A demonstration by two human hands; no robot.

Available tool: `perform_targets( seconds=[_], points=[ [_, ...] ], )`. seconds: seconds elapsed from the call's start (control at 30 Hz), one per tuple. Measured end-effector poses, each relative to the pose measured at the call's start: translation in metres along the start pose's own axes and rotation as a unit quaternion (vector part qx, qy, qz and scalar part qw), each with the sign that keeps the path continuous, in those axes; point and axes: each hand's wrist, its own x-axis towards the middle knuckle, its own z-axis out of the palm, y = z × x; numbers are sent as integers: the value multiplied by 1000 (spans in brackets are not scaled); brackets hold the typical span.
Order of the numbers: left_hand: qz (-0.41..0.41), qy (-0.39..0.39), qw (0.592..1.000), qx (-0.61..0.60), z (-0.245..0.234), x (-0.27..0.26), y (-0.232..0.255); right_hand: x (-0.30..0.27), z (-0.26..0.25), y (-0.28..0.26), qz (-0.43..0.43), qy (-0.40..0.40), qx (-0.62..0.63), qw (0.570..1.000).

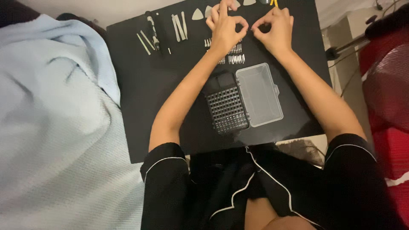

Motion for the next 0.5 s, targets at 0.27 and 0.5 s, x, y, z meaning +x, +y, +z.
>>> perform_targets(
  seconds=[0.27, 0.5],
  points=[
    [49, -10, 999, -4, -4, -4, -2, -5, -3, -1, -27, -6, -12, 1000],
    [89, -20, 996, -18, 0, -12, -5, -15, -13, -7, -51, -20, -45, 997]
  ],
)
